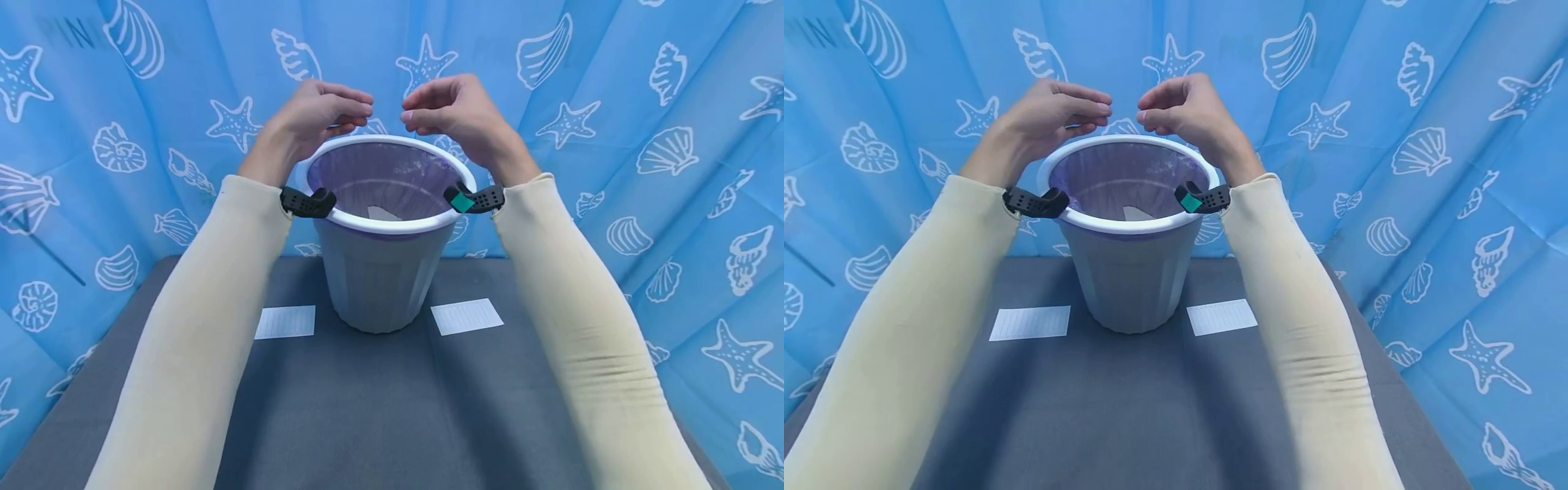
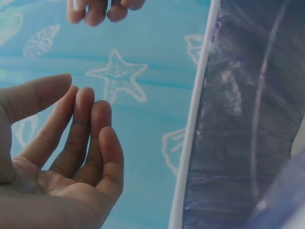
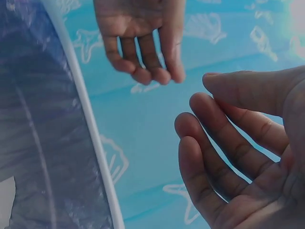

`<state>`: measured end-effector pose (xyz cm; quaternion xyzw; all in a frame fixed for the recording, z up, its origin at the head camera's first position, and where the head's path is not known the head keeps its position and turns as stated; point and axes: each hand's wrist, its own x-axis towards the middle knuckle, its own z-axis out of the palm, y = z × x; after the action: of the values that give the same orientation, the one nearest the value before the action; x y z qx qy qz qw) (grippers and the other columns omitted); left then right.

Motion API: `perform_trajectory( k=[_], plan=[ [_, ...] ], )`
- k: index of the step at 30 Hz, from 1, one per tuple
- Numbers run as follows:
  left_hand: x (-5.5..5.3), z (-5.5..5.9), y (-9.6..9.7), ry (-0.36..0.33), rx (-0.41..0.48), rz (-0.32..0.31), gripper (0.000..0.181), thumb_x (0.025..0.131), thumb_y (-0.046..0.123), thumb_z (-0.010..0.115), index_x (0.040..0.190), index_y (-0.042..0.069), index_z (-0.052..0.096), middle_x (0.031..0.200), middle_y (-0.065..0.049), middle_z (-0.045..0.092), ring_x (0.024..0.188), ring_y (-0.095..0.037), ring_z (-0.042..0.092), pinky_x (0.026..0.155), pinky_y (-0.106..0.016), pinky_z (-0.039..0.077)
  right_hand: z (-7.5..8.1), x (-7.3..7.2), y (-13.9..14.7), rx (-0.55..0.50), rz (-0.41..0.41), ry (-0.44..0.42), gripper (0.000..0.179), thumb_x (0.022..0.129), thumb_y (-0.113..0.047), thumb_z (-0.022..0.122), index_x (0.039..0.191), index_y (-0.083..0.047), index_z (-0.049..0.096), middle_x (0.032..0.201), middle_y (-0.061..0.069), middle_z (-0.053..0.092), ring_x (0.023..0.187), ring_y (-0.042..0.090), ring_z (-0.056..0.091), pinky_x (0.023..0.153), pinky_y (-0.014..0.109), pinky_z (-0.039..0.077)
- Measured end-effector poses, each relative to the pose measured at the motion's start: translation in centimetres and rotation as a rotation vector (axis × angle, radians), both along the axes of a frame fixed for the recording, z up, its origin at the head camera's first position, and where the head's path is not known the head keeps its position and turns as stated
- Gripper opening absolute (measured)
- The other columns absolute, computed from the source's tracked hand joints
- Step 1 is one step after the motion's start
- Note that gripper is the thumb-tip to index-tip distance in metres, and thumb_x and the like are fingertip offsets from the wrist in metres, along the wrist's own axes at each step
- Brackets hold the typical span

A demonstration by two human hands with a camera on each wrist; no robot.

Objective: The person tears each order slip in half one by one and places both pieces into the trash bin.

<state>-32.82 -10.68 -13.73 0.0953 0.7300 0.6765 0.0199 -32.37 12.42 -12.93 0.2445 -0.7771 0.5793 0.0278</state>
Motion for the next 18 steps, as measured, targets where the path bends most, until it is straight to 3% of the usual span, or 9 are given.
perform_trajectory(
  k=[8, 14, 18],
  plan=[
    [3.2, -1.3, -1.4, 0.129, 0.021, -0.007, 0.030, 0.093, 0.008, 0.074, 0.121, -0.001, 0.071, 0.121, -0.009, 0.065, 0.108, -0.023, 0.060, 0.101, -0.032, 0.048, -1.1, 3.4, 1.1, -0.117, 0.132, 0.124, 0.013, 0.086, 0.001, 0.079, 0.098, 0.002, 0.076, 0.091, 0.014, 0.071, 0.083, 0.027, 0.064, 0.079, 0.030, 0.053],
    [5.9, -2.4, -1.7, 0.225, 0.091, -0.020, 0.022, 0.091, 0.003, 0.076, 0.112, -0.003, 0.074, 0.107, -0.010, 0.070, 0.100, -0.023, 0.063, 0.099, -0.035, 0.048, -2.4, 5.8, 1.7, -0.171, 0.194, 0.134, 0.013, 0.086, 0.005, 0.076, 0.098, 0.002, 0.076, 0.093, 0.014, 0.072, 0.082, 0.025, 0.068, 0.075, 0.029, 0.054],
    [7.8, -3.6, -1.9, 0.307, 0.120, -0.041, 0.018, 0.089, 0.002, 0.076, 0.107, -0.001, 0.076, 0.102, -0.009, 0.072, 0.099, -0.025, 0.063, 0.095, -0.036, 0.049, -3.6, 7.2, 2.1, -0.177, 0.197, 0.194, 0.013, 0.087, 0.008, 0.073, 0.098, 0.002, 0.076, 0.095, 0.014, 0.073, 0.086, 0.026, 0.069, 0.076, 0.030, 0.055]
  ],
)
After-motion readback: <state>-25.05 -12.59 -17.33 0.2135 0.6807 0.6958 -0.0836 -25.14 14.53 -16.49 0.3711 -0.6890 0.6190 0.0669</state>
